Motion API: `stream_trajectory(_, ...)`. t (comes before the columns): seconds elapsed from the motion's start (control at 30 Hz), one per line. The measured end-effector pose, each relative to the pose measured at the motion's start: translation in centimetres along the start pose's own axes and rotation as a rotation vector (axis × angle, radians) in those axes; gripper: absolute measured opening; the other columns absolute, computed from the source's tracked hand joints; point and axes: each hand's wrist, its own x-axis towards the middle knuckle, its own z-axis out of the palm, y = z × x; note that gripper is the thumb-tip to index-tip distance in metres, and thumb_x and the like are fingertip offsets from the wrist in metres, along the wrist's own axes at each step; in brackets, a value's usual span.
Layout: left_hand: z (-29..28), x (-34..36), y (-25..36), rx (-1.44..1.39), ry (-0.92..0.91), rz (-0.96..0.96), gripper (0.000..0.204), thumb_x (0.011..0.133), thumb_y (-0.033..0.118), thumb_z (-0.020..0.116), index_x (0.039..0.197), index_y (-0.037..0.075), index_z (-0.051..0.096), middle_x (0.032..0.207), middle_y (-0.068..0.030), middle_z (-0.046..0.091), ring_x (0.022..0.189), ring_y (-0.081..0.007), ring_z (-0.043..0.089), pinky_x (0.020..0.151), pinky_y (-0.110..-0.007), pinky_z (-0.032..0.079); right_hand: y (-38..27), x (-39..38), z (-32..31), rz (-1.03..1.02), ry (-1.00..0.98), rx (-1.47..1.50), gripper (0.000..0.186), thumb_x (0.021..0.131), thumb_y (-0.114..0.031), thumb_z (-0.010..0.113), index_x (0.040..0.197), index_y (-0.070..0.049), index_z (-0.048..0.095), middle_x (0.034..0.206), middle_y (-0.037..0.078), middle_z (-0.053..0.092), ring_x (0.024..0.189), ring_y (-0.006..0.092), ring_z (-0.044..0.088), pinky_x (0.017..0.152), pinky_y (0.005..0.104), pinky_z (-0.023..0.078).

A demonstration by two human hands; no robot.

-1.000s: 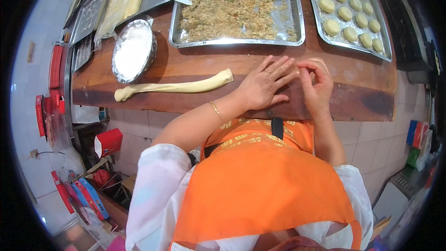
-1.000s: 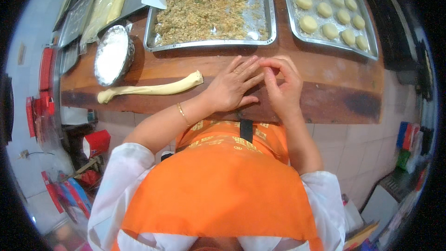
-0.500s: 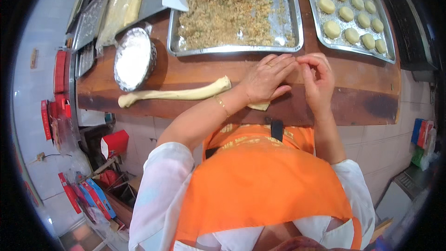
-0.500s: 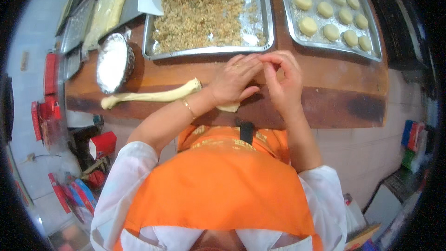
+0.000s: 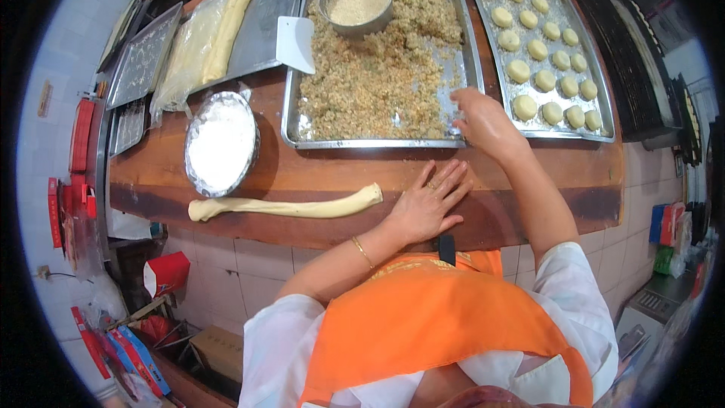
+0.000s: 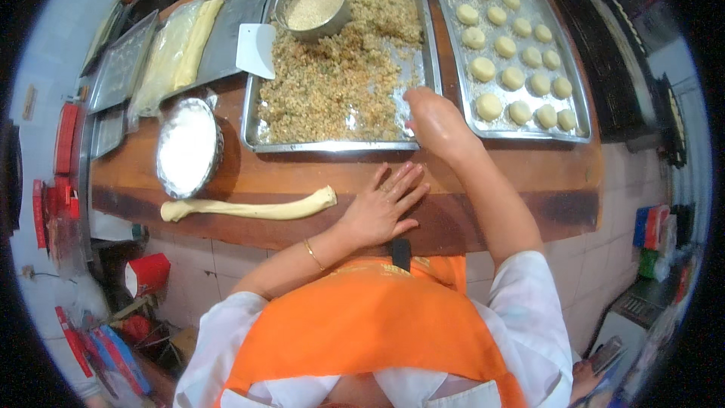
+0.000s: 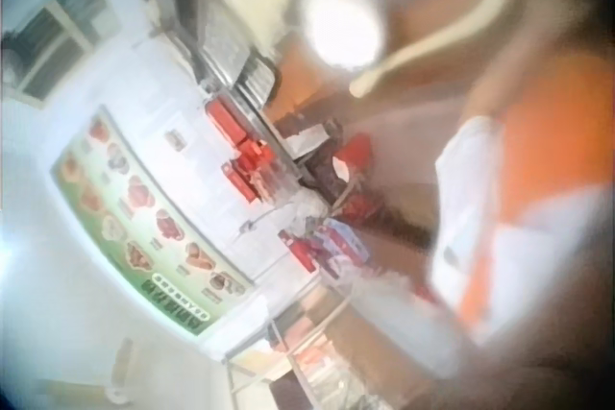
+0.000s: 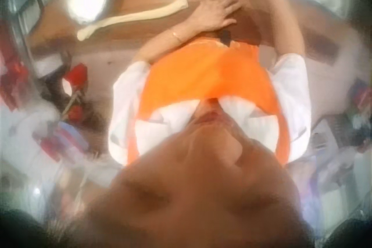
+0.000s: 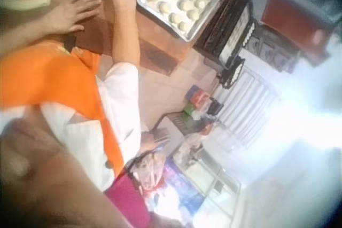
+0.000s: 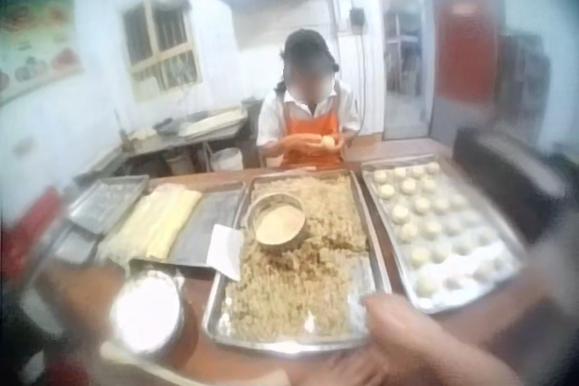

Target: The person handles a long roll of dough on a wooden table, divides it into smaller pieces using a scraper, and then flattens the pieces by hand. They add filling from a metal tray to the dough, pinch the dough closed to form balls, and place them onto a metal baking tray.

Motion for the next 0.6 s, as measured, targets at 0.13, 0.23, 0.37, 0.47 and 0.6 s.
stream_trajectory(0.13, -0.4, 0.0, 0.0, 0.004, 0.007, -0.012, 0.066, 0.096, 0.049, 0.056, 0.149, 0.011, 0.045, 0.161, -0.0149, 0.031, 0.152, -0.0296, 0.023, 0.122, -0.054, 0.019, 0.3, 4.1, 2.8, 0.005, -0.279, -0.126, 0.033, 0.078, -0.012, 0.079, 0.102, 0.003, 0.061, 0.096, 0.025, 0.067, 0.098, 0.0436, 0.065, 0.084, 0.0468, 0.052)
stream_trajectory(0.23, -0.4, -0.1, -0.1, 0.001, 0.011, -0.013, 0.066, 0.096, 0.048, 0.056, 0.149, 0.011, 0.046, 0.161, -0.0148, 0.032, 0.152, -0.0294, 0.023, 0.122, -0.054, 0.019, -0.1, 6.5, 4.5, -0.046, -0.158, 0.022, 0.037, 0.082, -0.014, 0.078, 0.112, 0.001, 0.061, 0.101, 0.024, 0.067, 0.1, 0.0429, 0.065, 0.084, 0.0468, 0.053)
stream_trajectory(0.37, 0.0, -0.2, -0.2, -0.015, 0.038, -0.008, 0.066, 0.096, 0.048, 0.056, 0.147, 0.008, 0.048, 0.161, -0.0143, 0.033, 0.152, -0.0293, 0.023, 0.122, -0.053, 0.019, 0.2, 10.1, 5.3, -0.153, 0.378, -0.076, 0.052, 0.087, -0.02, 0.075, 0.132, -0.003, 0.053, 0.115, 0.024, 0.062, 0.105, 0.0431, 0.062, 0.085, 0.0482, 0.052)
stream_trajectory(0.47, -0.2, -0.3, -0.3, -0.002, 0.048, -0.01, 0.065, 0.096, 0.047, 0.057, 0.145, 0.005, 0.049, 0.16, -0.0144, 0.034, 0.152, -0.0293, 0.024, 0.122, -0.053, 0.02, 0.2, 12.2, 5.5, -0.024, 0.189, -0.215, 0.063, 0.09, -0.037, 0.068, 0.139, -0.004, 0.047, 0.119, 0.025, 0.06, 0.108, 0.0426, 0.061, 0.087, 0.0498, 0.052)
stream_trajectory(0.6, 0.0, -0.4, -0.4, -0.013, 0.058, -0.019, 0.064, 0.095, 0.045, 0.059, 0.144, 0.004, 0.05, 0.159, -0.0149, 0.034, 0.152, -0.0293, 0.024, 0.122, -0.052, 0.02, -0.2, 11.1, 6.9, -0.072, 0.033, -0.269, 0.058, 0.094, -0.04, 0.062, 0.136, -0.002, 0.048, 0.115, 0.025, 0.058, 0.105, 0.042, 0.061, 0.085, 0.0503, 0.052)
